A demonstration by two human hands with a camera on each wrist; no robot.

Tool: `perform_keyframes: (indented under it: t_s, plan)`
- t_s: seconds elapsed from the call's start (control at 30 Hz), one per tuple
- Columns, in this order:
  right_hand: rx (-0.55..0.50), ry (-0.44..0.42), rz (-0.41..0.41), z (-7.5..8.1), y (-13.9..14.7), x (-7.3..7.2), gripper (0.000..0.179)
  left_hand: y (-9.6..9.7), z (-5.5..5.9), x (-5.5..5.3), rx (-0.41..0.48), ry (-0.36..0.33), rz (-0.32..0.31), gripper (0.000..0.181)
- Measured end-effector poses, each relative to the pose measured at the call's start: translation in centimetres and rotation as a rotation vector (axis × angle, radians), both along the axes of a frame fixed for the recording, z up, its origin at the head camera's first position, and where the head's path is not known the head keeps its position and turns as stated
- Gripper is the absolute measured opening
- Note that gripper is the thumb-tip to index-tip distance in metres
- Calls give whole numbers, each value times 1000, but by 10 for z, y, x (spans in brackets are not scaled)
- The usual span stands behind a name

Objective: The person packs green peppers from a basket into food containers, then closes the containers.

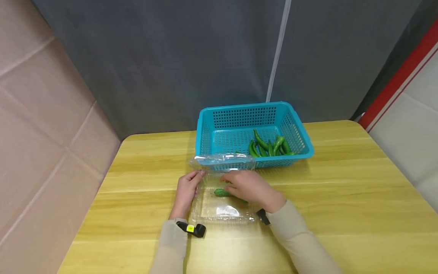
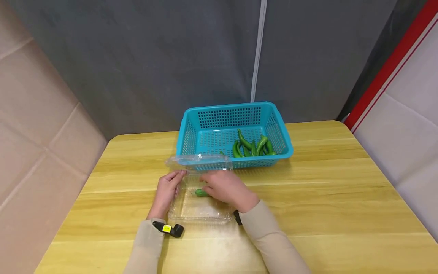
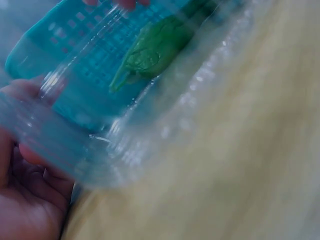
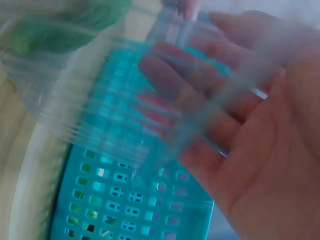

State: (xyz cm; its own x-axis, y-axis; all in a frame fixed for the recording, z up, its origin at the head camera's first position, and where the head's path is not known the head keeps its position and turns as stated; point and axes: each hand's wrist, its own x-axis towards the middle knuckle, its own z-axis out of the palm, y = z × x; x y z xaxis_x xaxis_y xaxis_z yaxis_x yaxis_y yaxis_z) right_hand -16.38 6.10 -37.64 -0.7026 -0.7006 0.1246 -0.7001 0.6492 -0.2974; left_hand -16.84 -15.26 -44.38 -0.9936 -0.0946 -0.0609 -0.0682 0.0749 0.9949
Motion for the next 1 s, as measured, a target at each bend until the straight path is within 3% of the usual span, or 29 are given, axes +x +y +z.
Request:
perform_keyframes:
  t_s: [0.17,0.57,0.7,1.0]
  plan:
    - [-40,6,32,0,3,-5,25,3,15,3,-8,-1,-3,27]
    - [-92,0,38,14,14,-3,26,4,14,3,-29,14,-7,26]
    - [-100,26,21,24,18,2,25,3,10,3,-21,2,-7,25]
    - [-128,95,1,46,28,11,26,-2,-13,-7,-41,9,22,38]
